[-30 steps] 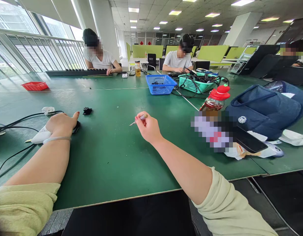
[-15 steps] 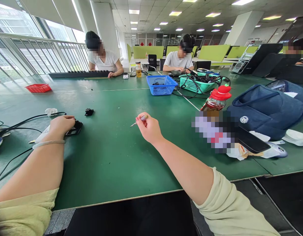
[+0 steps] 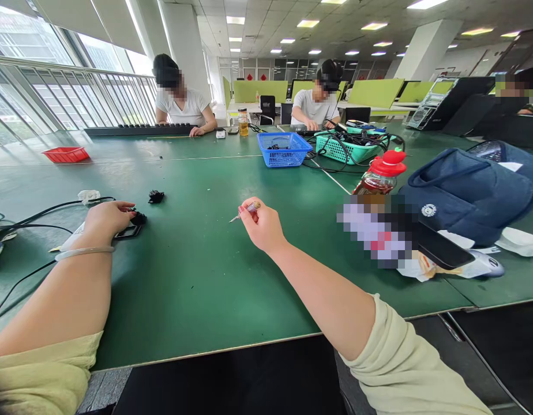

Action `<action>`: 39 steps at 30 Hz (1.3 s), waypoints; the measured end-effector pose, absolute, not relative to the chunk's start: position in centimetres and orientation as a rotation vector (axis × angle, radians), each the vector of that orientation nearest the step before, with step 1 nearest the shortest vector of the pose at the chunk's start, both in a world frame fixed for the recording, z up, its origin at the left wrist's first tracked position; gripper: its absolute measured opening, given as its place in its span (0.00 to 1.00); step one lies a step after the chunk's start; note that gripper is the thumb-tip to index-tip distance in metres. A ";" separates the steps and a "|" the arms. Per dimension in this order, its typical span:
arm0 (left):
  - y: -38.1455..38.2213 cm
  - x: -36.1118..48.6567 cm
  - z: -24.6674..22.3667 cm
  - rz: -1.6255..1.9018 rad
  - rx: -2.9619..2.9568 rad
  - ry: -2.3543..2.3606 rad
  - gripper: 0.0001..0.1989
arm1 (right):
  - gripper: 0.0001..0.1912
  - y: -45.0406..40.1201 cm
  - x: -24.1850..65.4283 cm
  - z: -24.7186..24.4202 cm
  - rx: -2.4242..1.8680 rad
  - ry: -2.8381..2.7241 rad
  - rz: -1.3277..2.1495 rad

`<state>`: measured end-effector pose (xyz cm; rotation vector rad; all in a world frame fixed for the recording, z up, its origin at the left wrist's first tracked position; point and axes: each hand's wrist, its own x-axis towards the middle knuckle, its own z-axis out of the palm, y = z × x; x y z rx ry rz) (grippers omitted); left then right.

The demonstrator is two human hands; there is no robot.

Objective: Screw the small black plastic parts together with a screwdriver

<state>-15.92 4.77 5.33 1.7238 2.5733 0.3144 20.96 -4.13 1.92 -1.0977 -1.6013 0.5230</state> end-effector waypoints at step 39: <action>4.4 -15.2 5.6 0.145 1.805 2.589 0.20 | 0.15 -4.1 21.0 2.0 -1.107 -1.606 0.528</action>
